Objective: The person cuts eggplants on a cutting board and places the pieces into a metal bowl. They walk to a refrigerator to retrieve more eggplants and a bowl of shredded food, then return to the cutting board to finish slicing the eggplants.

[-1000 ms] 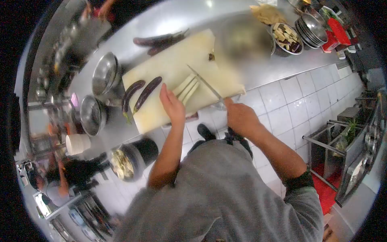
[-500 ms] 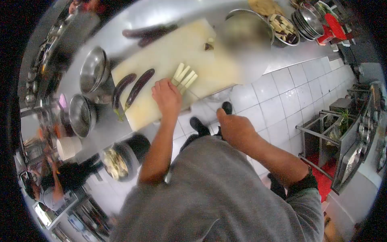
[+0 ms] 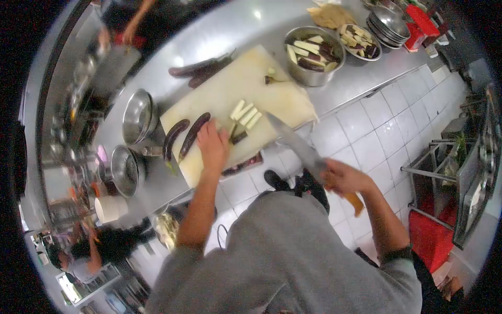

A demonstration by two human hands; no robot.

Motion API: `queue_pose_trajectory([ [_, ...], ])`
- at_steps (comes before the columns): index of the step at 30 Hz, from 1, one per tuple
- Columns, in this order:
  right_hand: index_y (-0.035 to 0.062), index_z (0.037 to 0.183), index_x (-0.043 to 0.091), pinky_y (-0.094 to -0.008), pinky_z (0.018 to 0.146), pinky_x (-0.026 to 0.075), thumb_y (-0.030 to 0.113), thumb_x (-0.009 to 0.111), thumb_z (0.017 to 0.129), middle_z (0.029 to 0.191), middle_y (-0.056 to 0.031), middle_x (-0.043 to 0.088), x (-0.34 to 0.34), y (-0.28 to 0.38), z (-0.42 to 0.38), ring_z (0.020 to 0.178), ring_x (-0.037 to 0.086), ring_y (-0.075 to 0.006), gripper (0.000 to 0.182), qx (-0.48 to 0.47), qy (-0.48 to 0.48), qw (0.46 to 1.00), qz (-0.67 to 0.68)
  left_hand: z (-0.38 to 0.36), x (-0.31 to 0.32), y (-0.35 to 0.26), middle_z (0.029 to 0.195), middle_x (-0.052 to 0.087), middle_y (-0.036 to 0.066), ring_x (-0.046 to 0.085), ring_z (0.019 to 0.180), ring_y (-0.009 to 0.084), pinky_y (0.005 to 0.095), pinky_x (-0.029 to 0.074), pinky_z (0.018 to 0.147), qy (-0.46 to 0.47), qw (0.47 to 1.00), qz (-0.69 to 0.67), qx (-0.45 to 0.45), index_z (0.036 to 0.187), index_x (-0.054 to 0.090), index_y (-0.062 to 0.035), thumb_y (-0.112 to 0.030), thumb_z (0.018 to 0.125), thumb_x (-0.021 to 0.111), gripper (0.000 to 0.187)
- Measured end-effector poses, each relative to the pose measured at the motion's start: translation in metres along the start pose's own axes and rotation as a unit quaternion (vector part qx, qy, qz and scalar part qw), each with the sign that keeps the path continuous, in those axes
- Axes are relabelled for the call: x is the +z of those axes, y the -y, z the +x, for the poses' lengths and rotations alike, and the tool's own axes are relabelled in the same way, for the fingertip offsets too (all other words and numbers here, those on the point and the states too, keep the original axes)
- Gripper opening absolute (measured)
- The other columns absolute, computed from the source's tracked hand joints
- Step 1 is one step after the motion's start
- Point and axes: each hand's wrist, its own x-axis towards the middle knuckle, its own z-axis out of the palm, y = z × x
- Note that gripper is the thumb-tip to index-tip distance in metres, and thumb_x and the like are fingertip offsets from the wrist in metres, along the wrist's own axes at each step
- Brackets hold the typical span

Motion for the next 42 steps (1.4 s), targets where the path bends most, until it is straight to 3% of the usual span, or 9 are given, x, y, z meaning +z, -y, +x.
queue_pose_trajectory([
  [3, 0.0082, 0.141, 0.047, -0.0276, 0.049, 0.049, 0.021, 0.048, 0.106, 0.076, -0.0032, 0.061, 0.010, -0.023, -0.018, 0.057, 0.056, -0.0103, 0.037, 0.037, -0.016, 0.999, 0.001, -0.018, -0.009, -0.037, 0.145, 0.047, 0.023, 0.042, 0.135, 0.0421, 0.0543, 0.035, 0.110, -0.035, 0.986, -0.051, 0.154, 0.146, 0.043, 0.0003, -0.027, 0.092, 0.068, 0.066],
  [7, 0.0090, 0.143, 0.046, -0.0283, 0.048, 0.050, 0.021, 0.045, 0.107, 0.077, -0.0033, 0.063, 0.018, -0.019, -0.016, 0.057, 0.056, -0.0101, 0.038, 0.041, -0.029, 0.998, 0.029, 0.001, 0.013, -0.019, 0.144, 0.048, 0.024, 0.044, 0.134, 0.0444, 0.0555, 0.036, 0.109, -0.051, 0.996, 0.009, 0.073, 0.141, 0.046, 0.0010, -0.023, 0.091, 0.070, 0.060],
  [10, 0.0069, 0.114, 0.049, -0.0267, 0.045, 0.048, 0.017, 0.044, 0.108, 0.073, -0.0035, 0.060, 0.017, -0.011, -0.016, 0.050, 0.052, -0.0083, 0.013, 0.021, -0.021, 0.999, 0.035, 0.026, 0.007, -0.009, 0.141, 0.051, 0.023, 0.046, 0.131, 0.0442, 0.0543, 0.037, 0.109, -0.025, 0.999, -0.025, -0.029, 0.140, 0.048, 0.0002, -0.022, 0.091, 0.070, 0.058],
  [16, 0.0070, 0.123, 0.048, -0.0262, 0.046, 0.048, 0.019, 0.043, 0.108, 0.073, -0.0041, 0.060, 0.024, -0.002, 0.022, 0.049, 0.051, -0.0084, 0.019, 0.011, 0.010, 0.999, 0.040, 0.063, 0.037, -0.032, 0.137, 0.055, 0.021, 0.049, 0.129, 0.0418, 0.0533, 0.037, 0.108, -0.062, 0.986, -0.146, 0.050, 0.136, 0.056, -0.0023, -0.033, 0.093, 0.068, 0.054],
  [22, 0.0070, 0.131, 0.045, -0.0266, 0.046, 0.047, 0.022, 0.046, 0.107, 0.076, -0.0063, 0.060, 0.049, 0.033, 0.106, 0.048, 0.048, -0.0090, 0.028, -0.060, 0.050, 0.992, 0.103, 0.042, 0.057, -0.080, 0.133, 0.057, 0.015, 0.049, 0.126, 0.0372, 0.0546, 0.038, 0.104, -0.129, 0.990, -0.054, 0.001, 0.128, 0.068, -0.0148, -0.037, 0.086, 0.075, 0.048],
  [29, 0.0067, 0.119, 0.048, -0.0272, 0.045, 0.047, 0.023, 0.048, 0.106, 0.075, -0.0063, 0.060, -0.011, 0.064, 0.039, 0.048, 0.049, -0.0090, 0.021, -0.104, -0.047, 0.982, 0.153, 0.110, 0.018, -0.198, 0.120, 0.064, 0.013, 0.058, 0.113, 0.0365, 0.0510, 0.045, 0.097, -0.234, 0.957, -0.114, 0.130, 0.120, 0.072, -0.0145, -0.029, 0.083, 0.079, 0.040],
  [35, 0.0056, 0.110, 0.049, -0.0275, 0.042, 0.048, 0.022, 0.050, 0.105, 0.072, -0.0061, 0.061, -0.070, 0.042, -0.067, 0.046, 0.053, -0.0113, 0.017, -0.008, -0.140, 0.975, 0.172, 0.203, 0.035, -0.286, 0.130, 0.063, 0.016, 0.057, 0.122, 0.0388, 0.0508, 0.043, 0.105, 0.026, 0.954, -0.202, 0.222, 0.124, 0.069, -0.0095, -0.029, 0.088, 0.075, 0.041],
  [39, 0.0061, 0.115, 0.052, -0.0263, 0.043, 0.048, 0.019, 0.049, 0.105, 0.071, -0.0054, 0.062, -0.078, 0.002, -0.100, 0.048, 0.056, -0.0108, 0.016, -0.014, -0.056, 0.983, 0.175, 0.189, -0.038, -0.178, 0.123, 0.066, 0.021, 0.061, 0.117, 0.0374, 0.0436, 0.047, 0.104, -0.052, 0.961, -0.162, 0.218, 0.122, 0.068, -0.0016, -0.020, 0.094, 0.070, 0.034],
  [42, 0.0069, 0.123, 0.054, -0.0267, 0.047, 0.049, 0.017, 0.049, 0.105, 0.073, -0.0051, 0.062, -0.077, 0.000, -0.089, 0.053, 0.057, -0.0103, 0.022, -0.031, -0.008, 0.990, 0.141, 0.097, -0.076, -0.026, 0.118, 0.066, 0.025, 0.061, 0.114, 0.0433, 0.0518, 0.048, 0.099, -0.016, 1.000, 0.015, 0.010, 0.124, 0.066, -0.0011, -0.019, 0.092, 0.070, 0.037],
])
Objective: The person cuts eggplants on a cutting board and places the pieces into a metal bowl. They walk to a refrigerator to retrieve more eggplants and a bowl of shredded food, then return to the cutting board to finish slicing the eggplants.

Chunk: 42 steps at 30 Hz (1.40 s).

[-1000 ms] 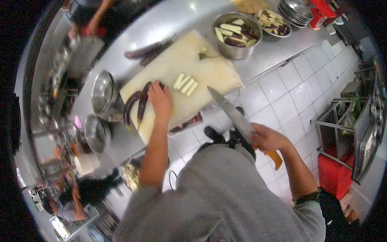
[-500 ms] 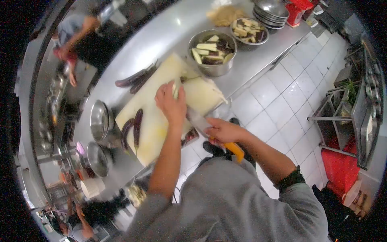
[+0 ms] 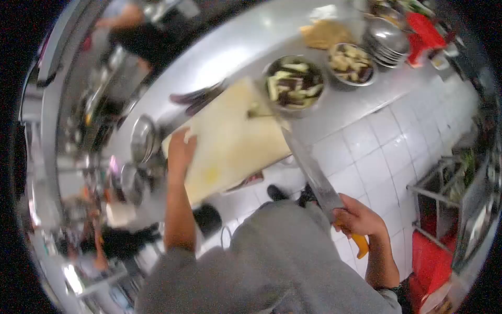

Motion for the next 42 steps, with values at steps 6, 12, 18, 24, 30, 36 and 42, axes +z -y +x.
queue_pose_trajectory([
  [6, 0.0028, 0.117, 0.050, -0.0459, 0.062, 0.052, 0.016, 0.048, 0.103, 0.080, -0.0176, 0.066, 0.036, 0.042, 0.084, 0.065, 0.065, -0.0336, 0.019, -0.078, -0.031, 0.922, -0.378, -0.103, 0.020, 0.077, 0.119, 0.063, 0.022, 0.061, 0.109, 0.0407, 0.0473, 0.050, 0.095, -0.090, 0.991, 0.087, -0.042, 0.129, 0.064, -0.0019, -0.013, 0.088, 0.073, 0.044],
  [12, -0.0030, 0.120, 0.049, -0.0580, 0.076, 0.052, 0.008, 0.047, 0.095, 0.085, -0.0278, 0.067, 0.071, 0.070, 0.144, 0.081, 0.067, -0.0472, 0.027, -0.136, -0.076, 0.820, -0.551, -0.100, 0.038, 0.011, 0.117, 0.065, 0.021, 0.063, 0.110, 0.0391, 0.0440, 0.051, 0.095, 0.063, 0.979, -0.189, -0.039, 0.128, 0.064, -0.0006, -0.017, 0.085, 0.077, 0.047],
  [18, -0.0027, 0.121, 0.050, -0.0571, 0.075, 0.053, 0.007, 0.047, 0.093, 0.084, -0.0277, 0.068, 0.077, 0.075, 0.143, 0.081, 0.067, -0.0473, 0.029, -0.110, -0.086, 0.795, -0.591, -0.065, 0.039, -0.003, 0.108, 0.070, 0.021, 0.067, 0.101, 0.0375, 0.0430, 0.052, 0.094, 0.139, 0.968, -0.201, -0.056, 0.124, 0.070, -0.0045, -0.035, 0.085, 0.077, 0.050],
  [24, -0.0009, 0.119, 0.049, -0.0573, 0.072, 0.052, 0.007, 0.048, 0.095, 0.081, -0.0262, 0.068, 0.073, 0.081, 0.139, 0.080, 0.068, -0.0456, 0.025, -0.099, -0.103, 0.765, -0.628, -0.032, 0.044, -0.005, 0.095, 0.073, 0.021, 0.071, 0.091, 0.0369, 0.0431, 0.055, 0.087, 0.195, 0.961, -0.191, -0.041, 0.109, 0.077, -0.0059, -0.034, 0.079, 0.078, 0.041],
  [30, 0.0009, 0.115, 0.049, -0.0587, 0.073, 0.051, 0.009, 0.049, 0.097, 0.081, -0.0263, 0.067, 0.068, 0.088, 0.147, 0.081, 0.067, -0.0464, 0.021, -0.098, -0.079, 0.767, -0.629, -0.028, 0.047, -0.009, 0.095, 0.075, 0.019, 0.071, 0.087, 0.0352, 0.0412, 0.056, 0.083, 0.184, 0.973, -0.137, -0.039, 0.107, 0.078, -0.0041, -0.031, 0.076, 0.080, 0.042],
  [36, -0.0012, 0.115, 0.050, -0.0578, 0.078, 0.053, 0.008, 0.049, 0.095, 0.086, -0.0288, 0.068, 0.070, 0.089, 0.228, 0.087, 0.068, -0.0470, 0.022, -0.161, -0.052, 0.776, -0.607, -0.024, 0.037, -0.005, 0.094, 0.074, 0.014, 0.071, 0.086, 0.0245, 0.0353, 0.057, 0.082, 0.150, 0.962, -0.183, -0.132, 0.106, 0.070, 0.0005, -0.023, 0.077, 0.081, 0.038],
  [42, 0.0019, 0.107, 0.045, -0.0596, 0.071, 0.047, 0.015, 0.049, 0.102, 0.080, -0.0262, 0.065, 0.068, 0.114, 0.162, 0.079, 0.063, -0.0499, 0.015, -0.179, -0.098, 0.820, -0.534, -0.084, -0.002, -0.003, 0.105, 0.066, 0.008, 0.065, 0.087, 0.0160, 0.0285, 0.056, 0.076, -0.127, 0.767, -0.575, -0.255, 0.128, 0.053, -0.0046, -0.002, 0.087, 0.075, 0.047],
])
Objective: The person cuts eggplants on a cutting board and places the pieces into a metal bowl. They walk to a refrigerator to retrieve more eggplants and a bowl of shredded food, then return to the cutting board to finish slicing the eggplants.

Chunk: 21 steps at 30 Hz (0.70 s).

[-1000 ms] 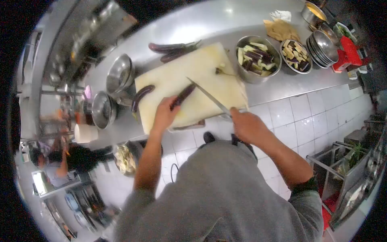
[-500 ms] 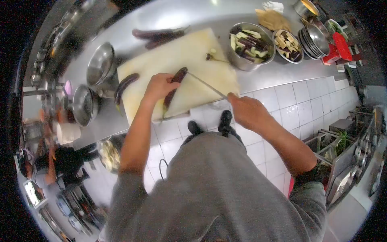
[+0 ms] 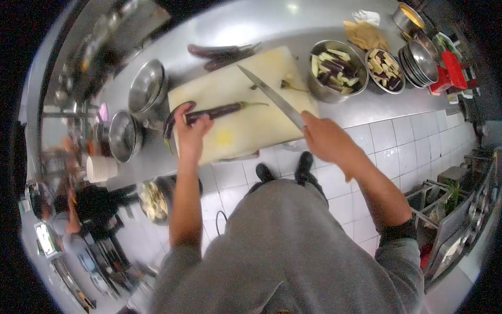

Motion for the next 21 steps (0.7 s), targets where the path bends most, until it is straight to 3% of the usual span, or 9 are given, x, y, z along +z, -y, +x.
queue_pose_trajectory([
  [1, 0.0020, 0.107, 0.045, -0.0595, 0.071, 0.047, 0.015, 0.049, 0.102, 0.080, -0.0265, 0.064, 0.002, 0.005, -0.008, 0.078, 0.063, -0.0500, 0.014, 0.010, 0.007, 1.000, 0.001, -0.007, -0.005, 0.018, 0.093, 0.069, 0.006, 0.066, 0.079, 0.0157, 0.0275, 0.055, 0.072, -0.001, 1.000, 0.008, -0.011, 0.124, 0.055, -0.0025, -0.002, 0.087, 0.077, 0.044],
  [2, 0.0021, 0.108, 0.045, -0.0594, 0.071, 0.047, 0.015, 0.049, 0.102, 0.079, -0.0268, 0.064, 0.006, 0.009, -0.014, 0.078, 0.063, -0.0500, 0.014, 0.022, 0.013, 1.000, 0.001, -0.008, -0.019, 0.040, 0.092, 0.072, 0.008, 0.068, 0.077, 0.0164, 0.0288, 0.055, 0.071, 0.016, 0.988, 0.152, 0.006, 0.117, 0.062, -0.0020, -0.009, 0.085, 0.081, 0.038],
  [5, 0.0017, 0.109, 0.046, -0.0593, 0.071, 0.047, 0.014, 0.047, 0.102, 0.077, -0.0282, 0.063, 0.025, 0.020, -0.025, 0.077, 0.063, -0.0501, 0.014, 0.022, 0.039, 0.999, -0.022, -0.027, -0.022, 0.043, 0.091, 0.074, 0.013, 0.070, 0.078, 0.0179, 0.0305, 0.055, 0.072, 0.010, 0.932, 0.360, 0.046, 0.105, 0.069, -0.0004, -0.015, 0.082, 0.084, 0.031],
  [6, 0.0005, 0.110, 0.046, -0.0592, 0.071, 0.048, 0.011, 0.047, 0.101, 0.076, -0.0285, 0.063, 0.027, 0.025, -0.026, 0.076, 0.063, -0.0497, 0.014, 0.045, 0.077, 0.996, -0.019, -0.032, -0.022, 0.045, 0.093, 0.075, 0.017, 0.072, 0.080, 0.0236, 0.0344, 0.056, 0.075, 0.009, 0.924, 0.375, 0.067, 0.100, 0.072, 0.0012, -0.021, 0.082, 0.084, 0.032],
  [9, -0.0054, 0.120, 0.048, -0.0582, 0.076, 0.051, 0.005, 0.049, 0.091, 0.084, -0.0290, 0.068, 0.032, 0.036, -0.033, 0.082, 0.067, -0.0486, 0.031, 0.062, 0.110, 0.991, -0.042, -0.032, -0.027, 0.058, 0.090, 0.075, 0.014, 0.071, 0.080, 0.0190, 0.0310, 0.056, 0.075, 0.032, 0.914, 0.394, 0.096, 0.108, 0.074, 0.0004, -0.021, 0.084, 0.085, 0.034],
  [12, -0.0062, 0.124, 0.048, -0.0579, 0.076, 0.052, 0.005, 0.048, 0.092, 0.085, -0.0292, 0.068, 0.043, 0.028, -0.035, 0.083, 0.067, -0.0488, 0.034, 0.062, 0.125, 0.990, -0.035, -0.032, -0.027, 0.058, 0.096, 0.073, 0.020, 0.072, 0.085, 0.0343, 0.0393, 0.056, 0.079, 0.046, 0.909, 0.394, 0.132, 0.106, 0.075, 0.0015, -0.025, 0.084, 0.081, 0.036],
  [13, -0.0063, 0.125, 0.047, -0.0579, 0.076, 0.052, 0.005, 0.047, 0.092, 0.086, -0.0294, 0.068, 0.046, 0.026, -0.034, 0.084, 0.067, -0.0488, 0.035, 0.063, 0.131, 0.989, -0.033, -0.031, -0.026, 0.057, 0.095, 0.073, 0.020, 0.071, 0.085, 0.0348, 0.0396, 0.056, 0.079, 0.053, 0.904, 0.400, 0.138, 0.106, 0.075, 0.0016, -0.025, 0.084, 0.081, 0.035],
  [18, -0.0034, 0.115, 0.047, -0.0588, 0.077, 0.051, 0.008, 0.046, 0.096, 0.084, -0.0311, 0.066, 0.093, 0.015, 0.007, 0.083, 0.066, -0.0504, 0.022, 0.045, 0.085, 0.995, -0.033, -0.023, -0.032, 0.056, 0.090, 0.071, 0.020, 0.069, 0.080, 0.0371, 0.0423, 0.055, 0.075, 0.087, 0.894, 0.404, 0.174, 0.107, 0.074, 0.0020, -0.022, 0.085, 0.080, 0.033],
  [21, -0.0014, 0.110, 0.046, -0.0593, 0.077, 0.051, 0.011, 0.045, 0.099, 0.082, -0.0312, 0.065, 0.092, -0.006, 0.042, 0.082, 0.065, -0.0514, 0.017, -0.010, 0.077, 0.996, -0.048, -0.010, -0.035, 0.049, 0.101, 0.071, 0.014, 0.067, 0.091, 0.0333, 0.0415, 0.053, 0.081, 0.100, 0.893, 0.413, 0.149, 0.110, 0.075, -0.0024, -0.019, 0.083, 0.080, 0.031],
])
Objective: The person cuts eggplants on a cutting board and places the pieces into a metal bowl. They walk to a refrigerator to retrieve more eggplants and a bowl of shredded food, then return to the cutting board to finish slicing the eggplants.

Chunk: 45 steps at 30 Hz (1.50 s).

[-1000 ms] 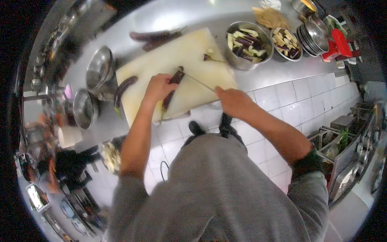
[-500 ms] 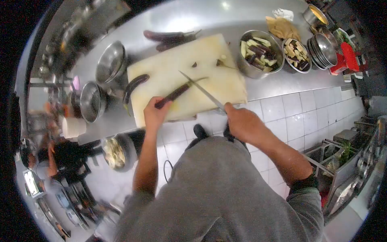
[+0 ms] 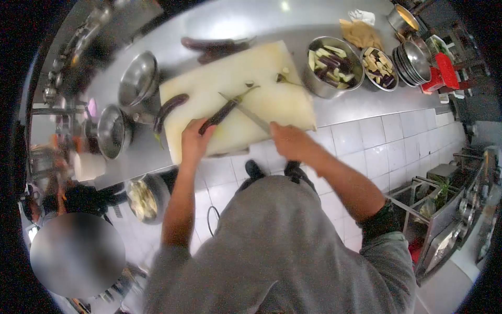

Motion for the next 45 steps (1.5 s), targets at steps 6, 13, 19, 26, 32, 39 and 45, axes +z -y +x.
queue_pose_trajectory([
  [6, -0.0011, 0.112, 0.050, -0.0575, 0.080, 0.052, 0.010, 0.048, 0.097, 0.089, -0.0314, 0.067, -0.056, -0.008, -0.003, 0.087, 0.068, -0.0484, 0.019, 0.035, -0.022, 0.997, -0.070, 0.019, 0.019, 0.010, 0.122, 0.065, 0.003, 0.056, 0.115, 0.0280, 0.0393, 0.045, 0.096, -0.077, 0.939, 0.245, 0.229, 0.116, 0.075, -0.0137, -0.009, 0.081, 0.075, 0.036],
  [13, -0.0014, 0.107, 0.049, -0.0584, 0.074, 0.047, 0.013, 0.049, 0.101, 0.080, -0.0271, 0.064, -0.069, 0.055, -0.025, 0.082, 0.065, -0.0478, 0.016, -0.027, 0.062, 0.996, -0.065, -0.002, 0.023, 0.011, 0.117, 0.063, 0.018, 0.059, 0.105, 0.0383, 0.0450, 0.051, 0.094, -0.090, 0.969, 0.079, 0.216, 0.117, 0.064, -0.0014, -0.003, 0.086, 0.070, 0.031],
  [19, -0.0032, 0.105, 0.050, -0.0570, 0.076, 0.049, 0.009, 0.048, 0.098, 0.083, -0.0276, 0.066, -0.080, 0.081, -0.016, 0.083, 0.066, -0.0467, 0.015, -0.008, 0.113, 0.991, -0.069, 0.007, 0.031, 0.012, 0.116, 0.063, 0.014, 0.059, 0.105, 0.0365, 0.0437, 0.051, 0.093, -0.098, 0.977, 0.078, 0.173, 0.110, 0.066, -0.0049, -0.006, 0.090, 0.069, 0.020],
  [26, -0.0050, 0.109, 0.052, -0.0544, 0.079, 0.051, 0.007, 0.052, 0.092, 0.090, -0.0293, 0.068, -0.076, 0.098, 0.017, 0.088, 0.067, -0.0471, 0.020, -0.019, 0.136, 0.989, -0.059, 0.011, 0.033, 0.016, 0.115, 0.063, 0.012, 0.058, 0.104, 0.0354, 0.0432, 0.051, 0.091, -0.090, 0.978, 0.064, 0.175, 0.107, 0.067, -0.0065, -0.007, 0.089, 0.070, 0.018],
  [32, -0.0054, 0.111, 0.051, -0.0549, 0.079, 0.050, 0.005, 0.050, 0.091, 0.094, -0.0296, 0.068, -0.059, 0.084, -0.003, 0.090, 0.068, -0.0468, 0.022, 0.009, 0.154, 0.987, -0.036, 0.009, 0.032, 0.014, 0.111, 0.065, 0.016, 0.060, 0.103, 0.0373, 0.0437, 0.052, 0.090, -0.104, 0.979, 0.054, 0.170, 0.103, 0.068, -0.0040, -0.003, 0.086, 0.071, 0.017],
  [39, 0.0001, 0.113, 0.050, -0.0562, 0.073, 0.049, 0.013, 0.046, 0.101, 0.081, -0.0230, 0.065, -0.090, 0.058, -0.115, 0.081, 0.065, -0.0433, 0.017, 0.135, 0.250, 0.958, -0.025, 0.003, 0.017, 0.015, 0.114, 0.063, 0.013, 0.058, 0.106, 0.0357, 0.0437, 0.050, 0.093, -0.076, 0.980, 0.053, 0.174, 0.105, 0.067, -0.0048, -0.005, 0.086, 0.070, 0.019],
  [45, -0.0009, 0.113, 0.050, -0.0565, 0.073, 0.049, 0.010, 0.048, 0.098, 0.084, -0.0263, 0.066, -0.063, 0.074, -0.075, 0.082, 0.066, -0.0447, 0.019, 0.047, 0.118, 0.991, -0.032, -0.010, 0.002, 0.022, 0.118, 0.063, 0.013, 0.059, 0.111, 0.0354, 0.0437, 0.051, 0.095, -0.019, 0.984, 0.049, 0.170, 0.109, 0.066, -0.0046, -0.004, 0.084, 0.070, 0.026],
])
